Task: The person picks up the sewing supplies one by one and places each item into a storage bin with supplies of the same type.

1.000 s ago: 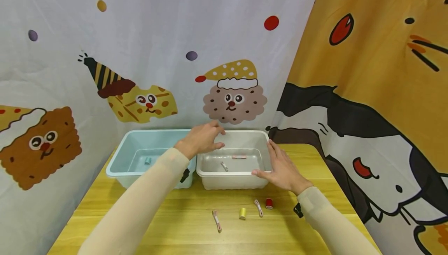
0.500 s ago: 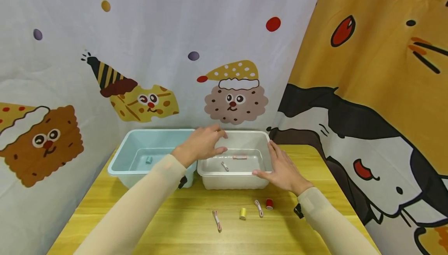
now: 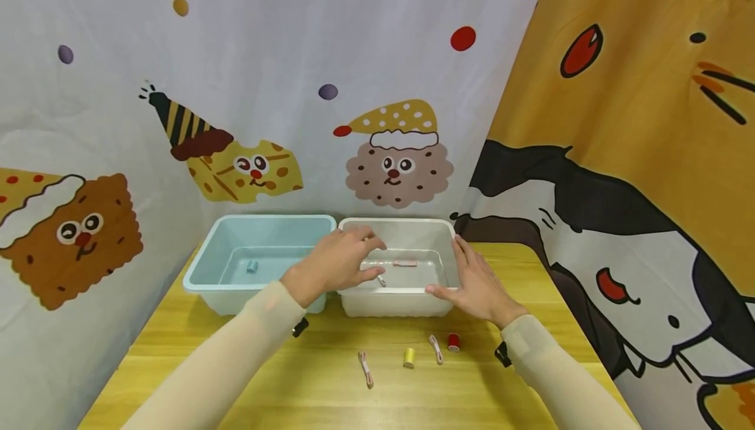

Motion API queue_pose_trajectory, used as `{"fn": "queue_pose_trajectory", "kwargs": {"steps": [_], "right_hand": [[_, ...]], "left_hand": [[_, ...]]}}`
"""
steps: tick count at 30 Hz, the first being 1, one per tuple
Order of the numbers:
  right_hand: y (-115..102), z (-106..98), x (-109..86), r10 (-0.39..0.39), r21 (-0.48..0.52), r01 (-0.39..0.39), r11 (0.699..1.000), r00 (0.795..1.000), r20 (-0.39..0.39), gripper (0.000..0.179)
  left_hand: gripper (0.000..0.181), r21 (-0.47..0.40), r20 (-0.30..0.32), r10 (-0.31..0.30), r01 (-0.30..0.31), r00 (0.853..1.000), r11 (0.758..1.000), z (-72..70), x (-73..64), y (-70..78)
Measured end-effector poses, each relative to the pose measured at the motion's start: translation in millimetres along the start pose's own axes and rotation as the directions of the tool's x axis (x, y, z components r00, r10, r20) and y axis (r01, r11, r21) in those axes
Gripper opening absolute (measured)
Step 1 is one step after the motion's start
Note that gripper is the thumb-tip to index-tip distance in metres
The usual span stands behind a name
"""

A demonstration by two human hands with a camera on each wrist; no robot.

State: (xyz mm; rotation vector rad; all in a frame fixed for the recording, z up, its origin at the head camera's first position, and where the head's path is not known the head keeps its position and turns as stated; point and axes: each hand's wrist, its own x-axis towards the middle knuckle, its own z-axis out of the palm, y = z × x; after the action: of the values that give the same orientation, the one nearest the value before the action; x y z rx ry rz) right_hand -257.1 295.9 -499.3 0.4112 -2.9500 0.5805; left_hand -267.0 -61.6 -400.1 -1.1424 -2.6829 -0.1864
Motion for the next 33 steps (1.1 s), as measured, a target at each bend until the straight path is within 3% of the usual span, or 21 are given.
{"fn": "queue_pose_trajectory", "kwargs": {"steps": [20,29,33], "right_hand": [[-0.3,-0.8,0.5,0.002,0.014,-0.002,1.000,1.000,-0.009,0.134],[0.3,-2.2,0.8,0.004,0.010,-0.004,1.000,1.000,-0.008,0.134],[-0.2,-2.3,1.8,0.010,0.013,-0.010,1.000,1.000,-0.010,0.133]], "left_hand": [[0.057,0.005,-0.040,0.031,-0.031,0.999,1.000,16.2,-41.3,30.3],[0.056,0.024,-0.105,0.106,-0.104,0.989,0.994,25.1,-62.5,40.5],[0.057,0.049,-0.104,0.134,-0.130,0.985,0.990,31.0,-72.0,44.9]]}}
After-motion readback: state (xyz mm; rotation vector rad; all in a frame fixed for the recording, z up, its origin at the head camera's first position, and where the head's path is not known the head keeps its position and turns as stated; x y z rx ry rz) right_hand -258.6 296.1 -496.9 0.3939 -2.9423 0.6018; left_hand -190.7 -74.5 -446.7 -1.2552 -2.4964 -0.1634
